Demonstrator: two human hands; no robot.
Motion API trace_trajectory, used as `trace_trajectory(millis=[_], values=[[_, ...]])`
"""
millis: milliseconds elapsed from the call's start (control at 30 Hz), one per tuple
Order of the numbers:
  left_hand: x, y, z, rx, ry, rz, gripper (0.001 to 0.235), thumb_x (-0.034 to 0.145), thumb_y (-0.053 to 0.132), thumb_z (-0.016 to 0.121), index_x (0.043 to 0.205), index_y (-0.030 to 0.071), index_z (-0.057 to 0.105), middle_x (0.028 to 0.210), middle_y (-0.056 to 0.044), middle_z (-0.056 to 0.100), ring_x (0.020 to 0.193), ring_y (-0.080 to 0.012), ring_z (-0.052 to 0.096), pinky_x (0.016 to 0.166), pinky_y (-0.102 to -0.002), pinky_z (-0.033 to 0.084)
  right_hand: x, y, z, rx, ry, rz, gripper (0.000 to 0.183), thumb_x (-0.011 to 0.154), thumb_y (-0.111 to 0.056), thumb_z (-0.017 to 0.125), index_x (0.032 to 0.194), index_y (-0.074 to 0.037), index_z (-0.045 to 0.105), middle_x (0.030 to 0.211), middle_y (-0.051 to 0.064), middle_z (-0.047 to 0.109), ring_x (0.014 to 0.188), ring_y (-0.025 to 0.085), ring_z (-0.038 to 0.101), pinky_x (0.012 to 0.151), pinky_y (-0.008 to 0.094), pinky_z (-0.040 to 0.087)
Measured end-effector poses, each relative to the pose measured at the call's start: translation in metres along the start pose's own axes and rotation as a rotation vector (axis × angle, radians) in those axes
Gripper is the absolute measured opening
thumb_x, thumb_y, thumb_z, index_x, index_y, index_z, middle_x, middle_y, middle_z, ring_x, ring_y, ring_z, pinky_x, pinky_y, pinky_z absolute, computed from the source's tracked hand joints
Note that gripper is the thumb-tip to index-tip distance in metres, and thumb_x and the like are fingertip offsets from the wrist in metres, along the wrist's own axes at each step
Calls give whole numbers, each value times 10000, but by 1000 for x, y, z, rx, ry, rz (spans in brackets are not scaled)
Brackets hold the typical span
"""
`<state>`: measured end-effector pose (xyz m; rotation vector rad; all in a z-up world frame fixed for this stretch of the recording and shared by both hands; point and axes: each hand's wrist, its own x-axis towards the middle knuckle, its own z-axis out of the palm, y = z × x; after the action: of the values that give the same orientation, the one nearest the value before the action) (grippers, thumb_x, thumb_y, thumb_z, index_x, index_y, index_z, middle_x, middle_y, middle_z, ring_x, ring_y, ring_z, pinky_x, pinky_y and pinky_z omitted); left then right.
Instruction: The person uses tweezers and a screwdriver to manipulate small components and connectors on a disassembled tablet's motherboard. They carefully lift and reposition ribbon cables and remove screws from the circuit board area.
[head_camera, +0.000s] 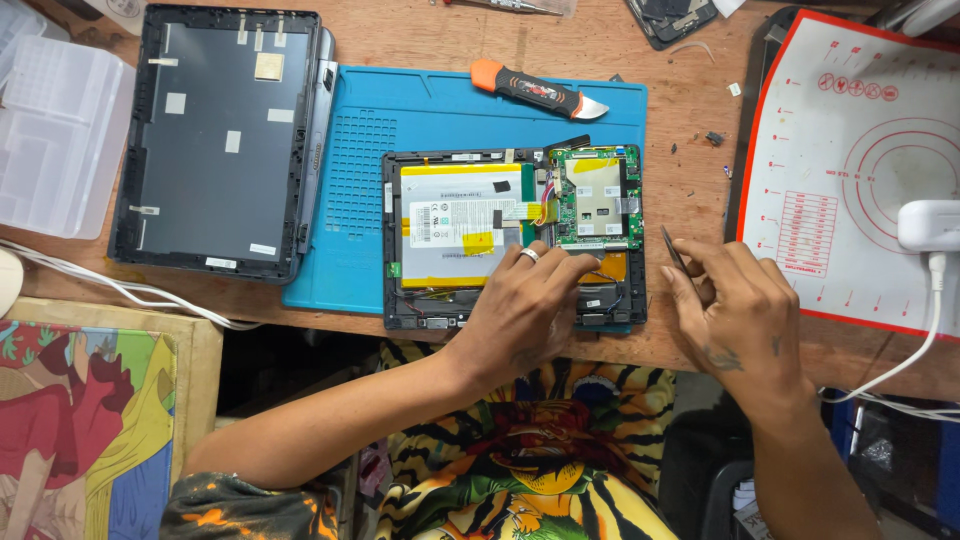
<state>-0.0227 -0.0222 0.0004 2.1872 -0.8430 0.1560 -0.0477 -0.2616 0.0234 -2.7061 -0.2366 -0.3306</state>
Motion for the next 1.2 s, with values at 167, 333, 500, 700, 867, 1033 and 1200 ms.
trace_trajectory(millis=[167,333,500,700,867,1033,1200], values=[[-2,1,1,10,-44,15,337,886,35,667,1213,14,589,961,-119,637,955,-290,606,888,-430,450,4,1,3,-143,13,-42,215,908,-163,817,1097,-79,757,834,49,683,705,239,608,727,384,428],[-8,-1,-5,-21,-85,71,321,878,49,674,1192,51,605,1020,-113,646,965,-279,599,878,-417,447,5,0,11,-168,5,-17,205,923,-212,815,1071,-84,756,806,25,695,680,217,634,735,382,399],[-9,-3,-8,-47,-74,82,323,908,71,687,1219,55,606,1100,-100,639,1011,-265,595,908,-404,455,7,-1,13,-161,-24,35,220,931,-238,798,1087,-86,764,790,25,701,661,206,640,746,380,414],[-16,-6,-12,-48,-57,85,401,860,77,701,1252,40,623,1137,-116,617,1014,-286,583,910,-413,463,7,-1,11,-205,-60,27,250,899,-268,810,1071,-93,766,804,43,707,679,238,650,732,397,435],[-25,-16,-18,-22,29,99,329,889,54,701,1212,42,637,1138,-119,627,1033,-277,598,913,-412,463,13,2,3,-173,-21,-5,256,914,-260,810,1097,-89,758,884,70,715,738,256,668,726,388,475],[-30,-30,-25,43,101,91,252,930,33,699,1176,35,643,1106,-115,644,1008,-258,608,913,-393,483,29,-9,-6,-12,30,-92,252,950,-195,789,1146,-47,733,902,97,710,760,239,672,742,373,507],[-35,-44,-46,95,140,82,260,883,14,702,1139,30,659,1098,-108,659,995,-256,619,920,-402,484,103,-12,14,166,35,-292,186,1026,-153,760,1132,-7,715,961,149,684,812,256,691,725,363,541]])
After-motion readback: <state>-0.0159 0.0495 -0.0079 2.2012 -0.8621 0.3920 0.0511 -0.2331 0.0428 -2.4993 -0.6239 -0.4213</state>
